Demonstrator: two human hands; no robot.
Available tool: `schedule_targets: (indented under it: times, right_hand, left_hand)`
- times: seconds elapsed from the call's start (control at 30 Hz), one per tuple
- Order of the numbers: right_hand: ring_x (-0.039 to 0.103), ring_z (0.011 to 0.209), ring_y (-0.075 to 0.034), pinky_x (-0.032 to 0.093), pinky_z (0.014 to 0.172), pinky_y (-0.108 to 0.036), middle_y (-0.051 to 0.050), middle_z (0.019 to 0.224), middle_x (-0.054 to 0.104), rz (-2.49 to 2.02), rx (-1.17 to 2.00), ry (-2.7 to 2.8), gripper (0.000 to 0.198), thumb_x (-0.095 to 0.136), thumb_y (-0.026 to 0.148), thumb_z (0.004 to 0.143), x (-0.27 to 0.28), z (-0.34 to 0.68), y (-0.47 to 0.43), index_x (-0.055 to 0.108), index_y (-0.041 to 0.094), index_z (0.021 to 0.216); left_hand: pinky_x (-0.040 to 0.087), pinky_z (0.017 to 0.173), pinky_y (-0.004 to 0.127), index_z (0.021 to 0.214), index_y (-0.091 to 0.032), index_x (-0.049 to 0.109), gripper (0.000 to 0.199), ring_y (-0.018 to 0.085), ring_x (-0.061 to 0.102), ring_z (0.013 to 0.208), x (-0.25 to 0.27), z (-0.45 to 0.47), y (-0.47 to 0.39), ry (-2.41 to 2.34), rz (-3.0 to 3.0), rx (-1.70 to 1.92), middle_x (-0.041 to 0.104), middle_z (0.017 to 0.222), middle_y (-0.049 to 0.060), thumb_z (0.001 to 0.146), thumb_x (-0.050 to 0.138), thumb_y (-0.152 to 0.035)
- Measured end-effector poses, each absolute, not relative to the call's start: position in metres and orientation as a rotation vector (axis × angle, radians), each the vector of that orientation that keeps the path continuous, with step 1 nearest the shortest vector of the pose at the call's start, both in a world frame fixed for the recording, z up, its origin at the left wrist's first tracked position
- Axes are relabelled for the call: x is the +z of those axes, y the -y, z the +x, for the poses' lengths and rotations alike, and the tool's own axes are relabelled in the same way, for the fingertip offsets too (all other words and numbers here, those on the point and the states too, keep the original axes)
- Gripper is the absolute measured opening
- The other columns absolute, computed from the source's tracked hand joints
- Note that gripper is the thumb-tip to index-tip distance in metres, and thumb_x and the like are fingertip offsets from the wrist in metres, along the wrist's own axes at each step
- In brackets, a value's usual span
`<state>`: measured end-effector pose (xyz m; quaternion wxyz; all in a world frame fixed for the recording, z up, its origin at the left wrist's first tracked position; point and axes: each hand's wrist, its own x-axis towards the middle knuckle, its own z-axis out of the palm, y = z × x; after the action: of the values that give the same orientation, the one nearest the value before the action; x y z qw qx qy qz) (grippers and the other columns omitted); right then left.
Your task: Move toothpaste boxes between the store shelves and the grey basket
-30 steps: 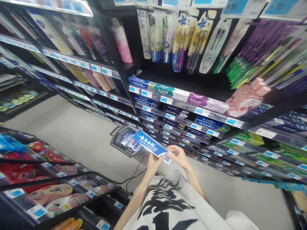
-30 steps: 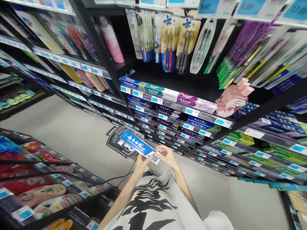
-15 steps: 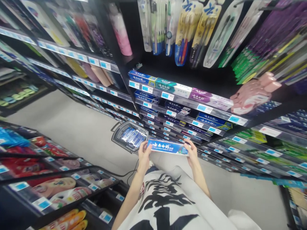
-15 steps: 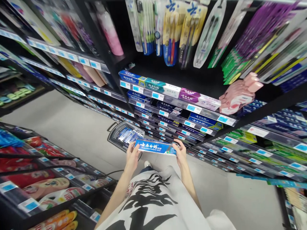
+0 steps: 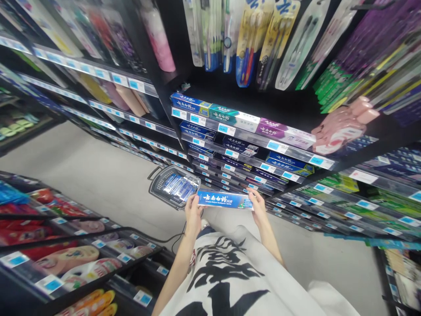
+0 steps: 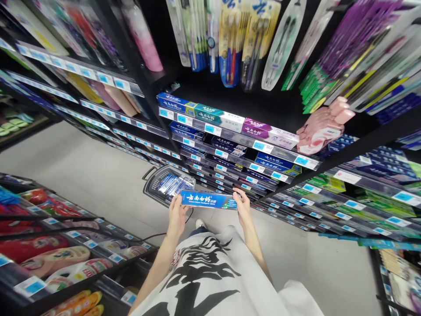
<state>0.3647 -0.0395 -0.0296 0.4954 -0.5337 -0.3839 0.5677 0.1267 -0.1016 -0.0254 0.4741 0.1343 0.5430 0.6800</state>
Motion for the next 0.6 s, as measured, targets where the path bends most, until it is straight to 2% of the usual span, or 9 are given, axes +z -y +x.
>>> schedule_targets:
  times: [0.13,0.3,0.37,0.5,0.6]
  right_hand:
    - [0.058,0.080,-0.019,0.042,0.069,-0.029,-0.006,0.098,0.073,-1.305,1.392,0.946,0.048,0.077,0.060,0.075,-0.0302,0.3622,0.0392,0.077,0.023,0.106]
    - [0.060,0.090,-0.020,0.046,0.076,-0.030,-0.007,0.118,0.070,-1.304,1.384,0.950,0.048,0.078,0.060,0.074,-0.0309,0.3599,0.0397,0.077,0.023,0.104]
    - [0.061,0.088,-0.019,0.048,0.074,-0.030,-0.006,0.110,0.071,-1.308,1.430,0.940,0.050,0.077,0.061,0.074,-0.0294,0.3598,0.0413,0.076,0.024,0.108]
    - [0.061,0.069,-0.018,0.052,0.061,-0.031,0.000,0.081,0.067,-1.268,1.715,0.865,0.063,0.078,0.061,0.074,-0.0243,0.3597,0.0459,0.067,0.029,0.128]
    - [0.064,0.070,-0.019,0.054,0.063,-0.033,-0.001,0.079,0.068,-1.221,1.742,0.887,0.064,0.081,0.056,0.072,-0.0235,0.3578,0.0484,0.066,0.029,0.128]
  left_hand:
    - [0.050,0.066,0.025,0.095,-0.022,0.060,0.040,0.012,0.060,0.072,-0.0271,0.1251,0.1041,-1.334,0.316,1.664,0.061,0.084,-0.002,0.078,0.075,-0.054]
    - [0.048,0.065,0.024,0.093,-0.022,0.057,0.041,0.011,0.059,0.069,-0.0286,0.1225,0.1042,-1.343,0.314,1.661,0.061,0.082,-0.003,0.078,0.074,-0.056]
    - [0.048,0.066,0.025,0.093,-0.022,0.057,0.040,0.011,0.060,0.069,-0.0290,0.1215,0.1034,-1.340,0.304,1.667,0.061,0.081,-0.003,0.078,0.074,-0.056]
    - [0.050,0.072,0.025,0.095,-0.022,0.058,0.040,0.012,0.061,0.077,-0.0314,0.1196,0.1014,-1.343,0.265,1.698,0.063,0.088,-0.002,0.078,0.075,-0.055]
    - [0.049,0.074,0.023,0.097,-0.022,0.062,0.041,0.011,0.061,0.081,-0.0344,0.1194,0.1008,-1.361,0.222,1.714,0.064,0.094,-0.001,0.076,0.078,-0.053]
